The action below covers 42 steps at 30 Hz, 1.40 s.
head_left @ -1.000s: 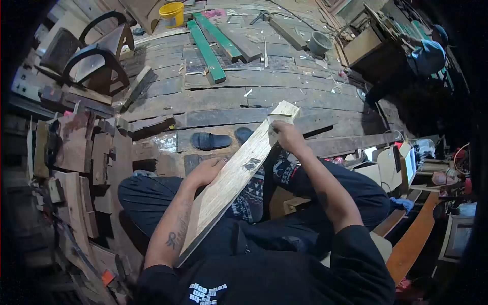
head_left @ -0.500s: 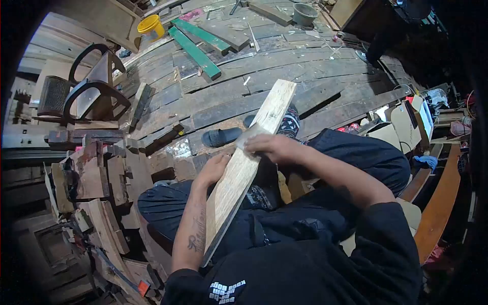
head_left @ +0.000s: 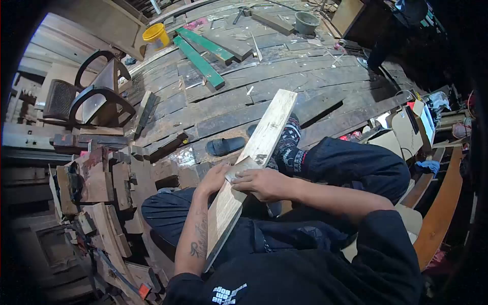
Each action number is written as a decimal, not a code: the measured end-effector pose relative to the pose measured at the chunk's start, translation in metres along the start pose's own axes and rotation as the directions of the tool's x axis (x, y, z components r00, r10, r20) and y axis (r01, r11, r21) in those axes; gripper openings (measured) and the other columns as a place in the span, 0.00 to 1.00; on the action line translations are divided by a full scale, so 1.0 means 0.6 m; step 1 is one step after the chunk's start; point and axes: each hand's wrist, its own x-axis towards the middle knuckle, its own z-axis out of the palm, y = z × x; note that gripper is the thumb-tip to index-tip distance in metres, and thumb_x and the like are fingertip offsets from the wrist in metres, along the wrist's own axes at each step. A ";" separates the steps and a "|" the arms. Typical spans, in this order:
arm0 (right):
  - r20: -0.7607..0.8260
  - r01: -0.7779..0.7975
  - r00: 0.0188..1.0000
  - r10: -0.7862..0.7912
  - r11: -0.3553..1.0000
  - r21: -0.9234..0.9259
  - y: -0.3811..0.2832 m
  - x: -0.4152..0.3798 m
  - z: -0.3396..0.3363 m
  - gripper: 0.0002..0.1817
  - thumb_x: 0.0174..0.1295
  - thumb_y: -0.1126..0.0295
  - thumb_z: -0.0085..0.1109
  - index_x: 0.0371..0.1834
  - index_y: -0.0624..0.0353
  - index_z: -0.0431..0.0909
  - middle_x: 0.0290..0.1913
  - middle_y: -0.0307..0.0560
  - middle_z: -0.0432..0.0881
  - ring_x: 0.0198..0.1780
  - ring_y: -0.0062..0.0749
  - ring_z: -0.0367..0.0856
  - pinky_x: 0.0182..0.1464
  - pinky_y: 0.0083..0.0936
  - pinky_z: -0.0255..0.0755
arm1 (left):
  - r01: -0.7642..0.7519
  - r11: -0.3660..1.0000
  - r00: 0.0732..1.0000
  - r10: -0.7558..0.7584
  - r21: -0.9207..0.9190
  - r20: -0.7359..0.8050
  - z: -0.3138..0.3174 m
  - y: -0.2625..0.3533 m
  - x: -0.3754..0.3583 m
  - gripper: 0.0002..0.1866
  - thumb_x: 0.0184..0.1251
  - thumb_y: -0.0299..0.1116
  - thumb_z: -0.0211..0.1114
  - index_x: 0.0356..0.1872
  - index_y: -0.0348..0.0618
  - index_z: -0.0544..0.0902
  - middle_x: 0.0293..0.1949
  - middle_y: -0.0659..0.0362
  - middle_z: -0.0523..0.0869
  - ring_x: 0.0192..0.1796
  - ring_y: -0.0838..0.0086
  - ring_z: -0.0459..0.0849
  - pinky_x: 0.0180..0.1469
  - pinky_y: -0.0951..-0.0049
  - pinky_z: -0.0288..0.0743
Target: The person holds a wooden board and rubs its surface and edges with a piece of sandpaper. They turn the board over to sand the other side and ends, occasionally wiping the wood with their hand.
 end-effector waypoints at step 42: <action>0.173 -0.065 0.976 0.133 0.934 -0.351 -0.086 0.084 -0.056 0.34 0.53 0.81 0.57 0.69 0.60 0.78 0.77 0.70 0.67 0.79 0.66 0.62 0.79 0.51 0.58 | -0.299 0.946 0.916 0.247 -0.127 -0.317 0.011 0.109 -0.113 0.41 0.82 0.68 0.41 0.60 0.35 0.83 0.56 0.32 0.86 0.60 0.38 0.85 0.65 0.48 0.77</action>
